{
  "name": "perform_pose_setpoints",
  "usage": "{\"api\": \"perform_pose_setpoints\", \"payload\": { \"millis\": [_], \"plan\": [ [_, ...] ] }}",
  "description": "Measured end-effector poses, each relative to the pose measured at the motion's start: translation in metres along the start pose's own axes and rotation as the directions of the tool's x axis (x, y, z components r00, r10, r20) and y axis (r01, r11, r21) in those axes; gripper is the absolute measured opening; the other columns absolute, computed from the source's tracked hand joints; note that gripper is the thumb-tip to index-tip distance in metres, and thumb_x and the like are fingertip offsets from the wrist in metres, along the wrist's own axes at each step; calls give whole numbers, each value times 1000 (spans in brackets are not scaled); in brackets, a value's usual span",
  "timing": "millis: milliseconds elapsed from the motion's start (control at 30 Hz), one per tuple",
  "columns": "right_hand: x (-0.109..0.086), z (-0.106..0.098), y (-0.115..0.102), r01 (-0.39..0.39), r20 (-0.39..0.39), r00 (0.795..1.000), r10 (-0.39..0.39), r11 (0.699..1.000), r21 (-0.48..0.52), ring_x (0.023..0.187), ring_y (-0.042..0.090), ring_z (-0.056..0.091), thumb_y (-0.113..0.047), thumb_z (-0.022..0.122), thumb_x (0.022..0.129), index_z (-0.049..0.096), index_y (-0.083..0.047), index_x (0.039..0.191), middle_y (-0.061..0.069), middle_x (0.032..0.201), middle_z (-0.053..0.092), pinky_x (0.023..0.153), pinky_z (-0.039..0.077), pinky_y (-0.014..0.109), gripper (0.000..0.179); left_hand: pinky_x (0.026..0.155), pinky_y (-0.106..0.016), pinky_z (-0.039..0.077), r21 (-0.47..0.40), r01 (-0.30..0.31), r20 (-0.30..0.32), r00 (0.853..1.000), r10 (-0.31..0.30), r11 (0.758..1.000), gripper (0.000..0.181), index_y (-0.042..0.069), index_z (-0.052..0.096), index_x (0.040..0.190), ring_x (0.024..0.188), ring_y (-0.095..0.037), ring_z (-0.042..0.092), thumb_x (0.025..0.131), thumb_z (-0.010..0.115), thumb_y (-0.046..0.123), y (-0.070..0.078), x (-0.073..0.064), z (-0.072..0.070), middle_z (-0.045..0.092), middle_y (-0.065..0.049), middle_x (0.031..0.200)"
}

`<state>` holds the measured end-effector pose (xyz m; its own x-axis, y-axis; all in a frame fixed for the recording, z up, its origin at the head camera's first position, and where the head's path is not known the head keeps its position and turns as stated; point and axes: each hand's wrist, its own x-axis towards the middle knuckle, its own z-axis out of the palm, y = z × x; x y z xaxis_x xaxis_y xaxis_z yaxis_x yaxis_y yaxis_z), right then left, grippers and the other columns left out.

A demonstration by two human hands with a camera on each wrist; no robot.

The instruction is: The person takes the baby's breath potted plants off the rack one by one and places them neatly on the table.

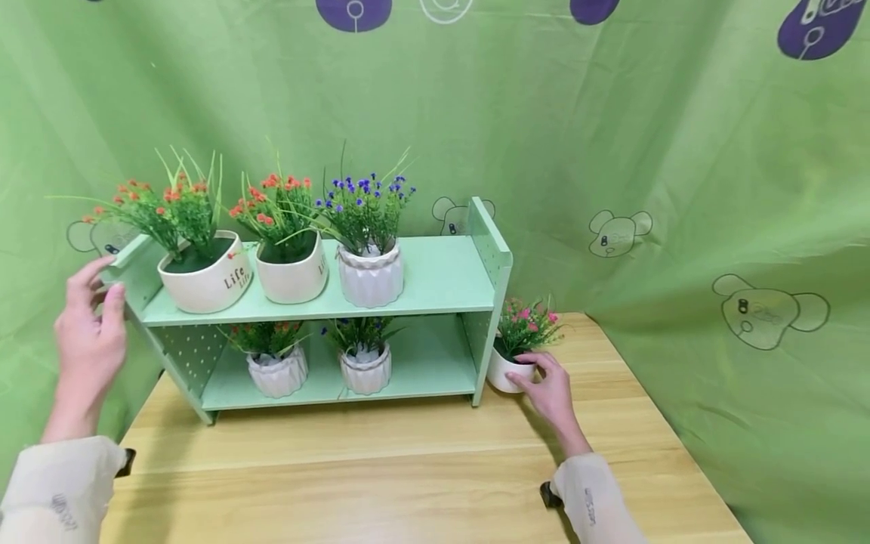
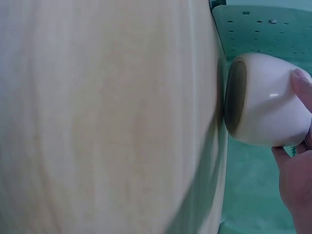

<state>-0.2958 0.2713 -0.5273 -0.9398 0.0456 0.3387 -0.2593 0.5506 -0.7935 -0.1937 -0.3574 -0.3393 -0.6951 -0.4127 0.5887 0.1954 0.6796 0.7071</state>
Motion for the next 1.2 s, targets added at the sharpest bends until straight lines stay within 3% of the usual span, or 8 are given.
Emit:
{"api": "perform_pose_setpoints", "payload": {
  "millis": [300, 667, 833, 1033, 1200],
  "plan": [
    [-2, 4, 6, 19, 20, 1000, -18, 998, -56, 120, 34, 50, -18, 84, 72, 67, -11, 111, 14, 123, 58, 107, 41, 51, 43, 93, -15, 50, 14, 28, 55, 998, -29, 999, 45, 36, 32, 144, 117, -10, 50, 102, 40, 24, 1, 1, -1, 49, -15, 140],
    [-3, 6, 8, 44, 36, 998, -41, 995, -86, 122, 34, 49, -20, 83, 74, 68, -10, 112, 15, 125, 60, 110, 37, 52, 42, 96, -20, 51, -6, 47, 26, 999, -47, 999, 44, 38, 35, 143, 116, -9, 51, 102, 42, 24, 2, -2, -1, 51, -11, 140],
    [-7, 2, 5, 29, 41, 999, -25, 997, -77, 125, 35, 47, -23, 82, 75, 67, -12, 114, 14, 127, 59, 112, 33, 55, 42, 100, -25, 50, -3, 45, 58, 997, -45, 999, 46, 39, 31, 145, 120, -10, 49, 102, 41, 25, 2, -2, 2, 48, -14, 141],
    [-15, -6, -4, 86, -28, 996, -87, 995, -50, 116, 31, 53, -20, 80, 78, 68, -10, 111, 11, 119, 63, 105, 41, 52, 37, 98, -21, 50, -26, 41, 56, 998, -39, 999, 46, 37, 31, 145, 119, -10, 49, 102, 41, 25, 0, -1, 4, 49, -14, 140],
    [-20, -13, -32, 160, -131, 979, -158, 987, 4, 96, 22, 58, -20, 76, 83, 70, -7, 107, 6, 107, 68, 85, 53, 41, 28, 99, -21, 49, -37, 45, 39, 998, -43, 998, 45, 38, 32, 144, 119, -9, 48, 102, 40, 23, 1, -3, 2, 48, -12, 142]
  ]
}}
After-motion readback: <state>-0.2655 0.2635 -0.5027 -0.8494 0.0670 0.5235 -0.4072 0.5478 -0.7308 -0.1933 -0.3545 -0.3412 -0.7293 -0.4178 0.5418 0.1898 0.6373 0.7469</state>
